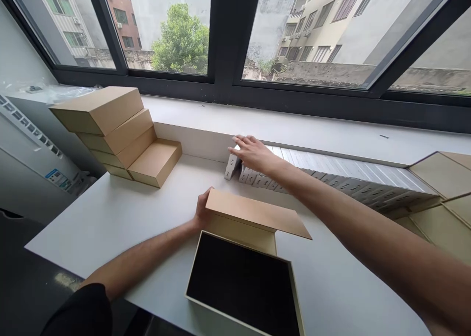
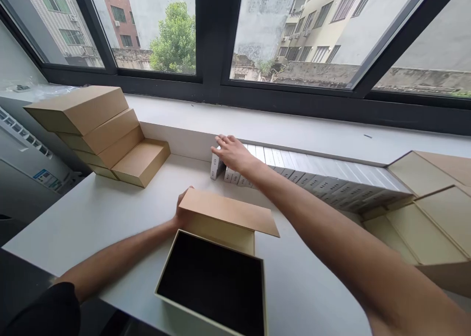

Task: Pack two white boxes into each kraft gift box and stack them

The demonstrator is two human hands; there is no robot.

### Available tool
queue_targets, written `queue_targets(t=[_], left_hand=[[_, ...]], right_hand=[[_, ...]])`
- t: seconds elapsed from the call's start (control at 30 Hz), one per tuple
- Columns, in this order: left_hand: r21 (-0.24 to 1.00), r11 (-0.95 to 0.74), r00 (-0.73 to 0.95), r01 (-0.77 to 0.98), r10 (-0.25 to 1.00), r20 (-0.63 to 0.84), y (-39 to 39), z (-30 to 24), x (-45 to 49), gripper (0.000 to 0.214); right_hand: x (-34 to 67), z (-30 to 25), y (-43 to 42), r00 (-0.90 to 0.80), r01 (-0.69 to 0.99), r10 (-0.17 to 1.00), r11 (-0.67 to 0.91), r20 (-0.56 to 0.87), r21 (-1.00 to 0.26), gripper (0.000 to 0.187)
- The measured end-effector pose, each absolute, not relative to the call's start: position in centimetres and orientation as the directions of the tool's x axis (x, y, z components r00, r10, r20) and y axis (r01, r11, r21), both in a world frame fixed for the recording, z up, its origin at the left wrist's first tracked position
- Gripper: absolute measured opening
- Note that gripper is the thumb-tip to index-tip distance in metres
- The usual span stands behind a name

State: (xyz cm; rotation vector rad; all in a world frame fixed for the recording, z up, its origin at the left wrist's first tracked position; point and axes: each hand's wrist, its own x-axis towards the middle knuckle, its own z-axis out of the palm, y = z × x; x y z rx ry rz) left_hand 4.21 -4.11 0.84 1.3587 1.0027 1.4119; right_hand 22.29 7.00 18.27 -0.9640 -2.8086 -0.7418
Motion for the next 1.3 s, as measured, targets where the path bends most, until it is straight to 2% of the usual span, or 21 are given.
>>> queue_targets(t=[0.13, 0.23, 0.4, 0.57, 0.63, 0.77, 0.87, 0.97, 1.13, 1.3], left_hand=[[0.955, -0.284, 0.021, -0.088, 0.958, 0.287, -3.9, 1.3, 4.4, 0.028], [0.948, -0.301, 0.025, -0.106, 0.952, 0.305, -3.4, 1.2, 4.6, 0.028], [0.954, -0.296, -0.03, -0.046, 0.955, 0.295, -2.8, 0.7, 4.5, 0.03], [0.952, -0.305, -0.085, -0.013, 0.949, 0.303, -2.3, -0.2, 4.1, 0.027], [0.948, -0.319, -0.107, -0.006, 0.943, 0.317, -2.2, -0.6, 4.0, 0.027], [0.943, -0.332, -0.152, 0.005, 0.932, 0.329, -2.1, -0.9, 3.8, 0.034], [0.946, -0.324, -0.18, 0.013, 0.93, 0.321, -2.1, -0.9, 3.8, 0.038], [0.943, -0.332, -0.187, 0.022, 0.925, 0.33, -2.1, -0.8, 3.8, 0.041], [0.946, -0.321, -0.17, 0.044, 0.931, 0.324, -2.1, -0.8, 3.9, 0.043], [0.953, -0.3, -0.119, 0.048, 0.945, 0.304, -2.1, -0.9, 4.1, 0.044]], right_hand=[[21.2, 18.3, 8.4, -0.842, 0.534, 0.496, 0.712, 0.213, 0.456, 0.023], [22.5, 19.8, 6.3, -0.814, 0.58, 0.468, 0.678, 0.344, 0.451, 0.023], [26.8, 21.6, -1.8, -0.713, 0.663, 0.427, 0.669, 0.557, 0.336, 0.029], [28.3, 20.0, -12.2, -0.663, 0.648, 0.282, 0.68, 0.693, 0.343, 0.031], [27.8, 18.2, -15.4, -0.712, 0.604, 0.307, 0.726, 0.631, 0.329, 0.032], [26.6, 13.2, -18.9, -0.84, 0.486, 0.385, 0.848, 0.383, 0.213, 0.034], [25.8, 9.8, -19.3, -0.859, 0.495, 0.463, 0.86, 0.217, 0.125, 0.038], [24.9, 8.2, -19.0, -0.858, 0.512, 0.513, 0.858, 0.035, -0.022, 0.049], [22.9, 9.6, -18.6, -0.848, 0.528, 0.486, 0.81, -0.212, -0.257, 0.05], [21.6, 11.8, -17.8, -0.858, 0.503, 0.385, 0.76, -0.34, -0.411, 0.046]])
